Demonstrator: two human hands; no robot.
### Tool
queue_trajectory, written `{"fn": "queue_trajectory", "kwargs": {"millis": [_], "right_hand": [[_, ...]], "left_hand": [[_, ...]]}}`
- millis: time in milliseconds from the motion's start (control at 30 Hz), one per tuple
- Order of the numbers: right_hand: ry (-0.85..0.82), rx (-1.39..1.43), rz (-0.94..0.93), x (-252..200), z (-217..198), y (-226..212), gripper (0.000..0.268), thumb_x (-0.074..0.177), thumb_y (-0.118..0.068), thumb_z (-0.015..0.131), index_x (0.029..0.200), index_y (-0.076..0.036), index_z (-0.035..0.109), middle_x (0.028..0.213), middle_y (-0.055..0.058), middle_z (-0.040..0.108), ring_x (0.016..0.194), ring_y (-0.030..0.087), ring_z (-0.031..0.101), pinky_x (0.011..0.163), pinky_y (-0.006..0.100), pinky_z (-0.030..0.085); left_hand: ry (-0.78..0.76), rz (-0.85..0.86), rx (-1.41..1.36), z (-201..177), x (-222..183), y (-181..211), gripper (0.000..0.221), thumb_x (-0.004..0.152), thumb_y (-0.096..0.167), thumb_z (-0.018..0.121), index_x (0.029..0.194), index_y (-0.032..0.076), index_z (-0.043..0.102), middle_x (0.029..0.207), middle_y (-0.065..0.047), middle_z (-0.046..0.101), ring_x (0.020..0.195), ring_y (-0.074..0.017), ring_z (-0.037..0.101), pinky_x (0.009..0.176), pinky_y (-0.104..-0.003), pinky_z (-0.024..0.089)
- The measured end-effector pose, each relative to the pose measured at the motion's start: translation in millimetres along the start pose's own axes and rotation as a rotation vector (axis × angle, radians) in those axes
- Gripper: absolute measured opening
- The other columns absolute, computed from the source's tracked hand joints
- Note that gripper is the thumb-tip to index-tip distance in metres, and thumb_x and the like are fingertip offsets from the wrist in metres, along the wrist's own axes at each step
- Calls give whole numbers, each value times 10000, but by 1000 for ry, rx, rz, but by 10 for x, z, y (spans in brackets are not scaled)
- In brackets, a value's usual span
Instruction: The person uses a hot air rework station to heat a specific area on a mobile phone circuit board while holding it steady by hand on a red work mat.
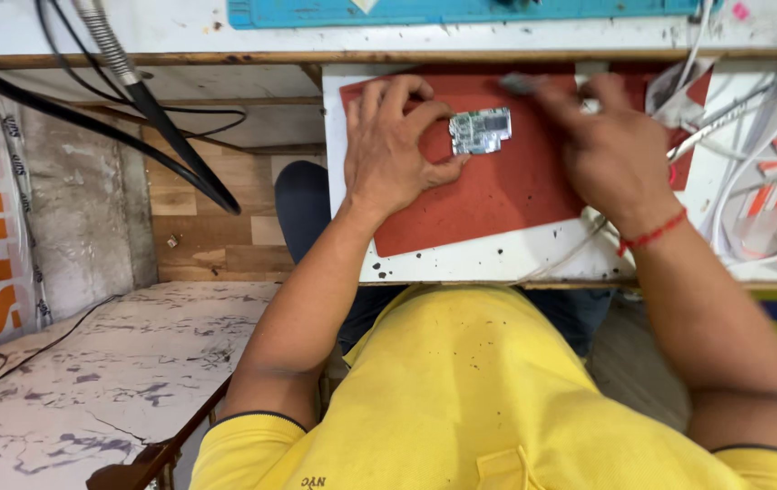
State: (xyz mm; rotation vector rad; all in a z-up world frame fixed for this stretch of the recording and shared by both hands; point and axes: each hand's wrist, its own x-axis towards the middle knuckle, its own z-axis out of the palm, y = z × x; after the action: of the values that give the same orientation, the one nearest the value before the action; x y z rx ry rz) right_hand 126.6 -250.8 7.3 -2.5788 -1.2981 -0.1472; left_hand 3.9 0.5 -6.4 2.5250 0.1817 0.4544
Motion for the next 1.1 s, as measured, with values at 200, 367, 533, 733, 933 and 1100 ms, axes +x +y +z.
{"fn": "queue_trajectory", "kwargs": {"millis": [200, 367, 533, 733, 933, 1100], "right_hand": [[304, -41, 153, -413, 247, 192, 323, 955, -76, 787, 1271, -122, 738, 1173, 89, 627, 1035, 304, 629, 930, 402, 522], [392, 35, 151, -580, 311, 224, 308, 995, -58, 765, 1296, -44, 699, 1225, 173, 567, 1166, 323, 535, 1017, 396, 486], [337, 95, 143, -424, 301, 76, 233, 1003, -130, 828, 1212, -67, 747, 1162, 144, 594, 1116, 315, 549, 994, 416, 482], [391, 161, 65, -379, 166, -162, 260, 945, -97, 809, 1200, -74, 757, 1139, 130, 616, 1088, 318, 597, 934, 397, 501], [319, 905, 199, -267, 158, -194, 258, 1004, -101, 678, 1245, -8, 662, 1219, 113, 554, 1108, 222, 649, 957, 277, 565], [250, 2098, 566, 170, 273, -228, 455, 1051, -285, 580, 1390, 17, 556, 1315, 143, 633, 1198, 291, 642, 1070, 447, 504]], "left_hand": [[191, -128, -577, -116, -127, -203, 551, 827, 400, 865, 1237, 90, 667, 1285, -54, 554, 1196, -200, 597, 1035, -389, 539], [771, -346, -1703, -576, 102, -854, 624, 960, 313, 734, 1371, -40, 425, 1099, -141, 554, 977, -214, 621, 917, -383, 580], [1144, -266, -2044, -881, 624, -1414, 625, 900, 375, 738, 1228, -39, 403, 1025, -154, 577, 932, -237, 635, 908, -372, 606], [1280, -135, -2111, -915, 1158, -1917, 572, 907, 365, 784, 1152, -74, 509, 979, -127, 633, 902, -225, 667, 899, -324, 614], [1103, -39, -1644, -1012, 625, -1192, 409, 971, 379, 718, 1151, 44, 569, 801, -56, 617, 670, -129, 618, 629, -277, 544], [495, -235, -1168, -759, -412, -325, 237, 998, 208, 670, 1103, -5, 664, 728, -51, 638, 565, -115, 590, 503, -255, 489]]}}
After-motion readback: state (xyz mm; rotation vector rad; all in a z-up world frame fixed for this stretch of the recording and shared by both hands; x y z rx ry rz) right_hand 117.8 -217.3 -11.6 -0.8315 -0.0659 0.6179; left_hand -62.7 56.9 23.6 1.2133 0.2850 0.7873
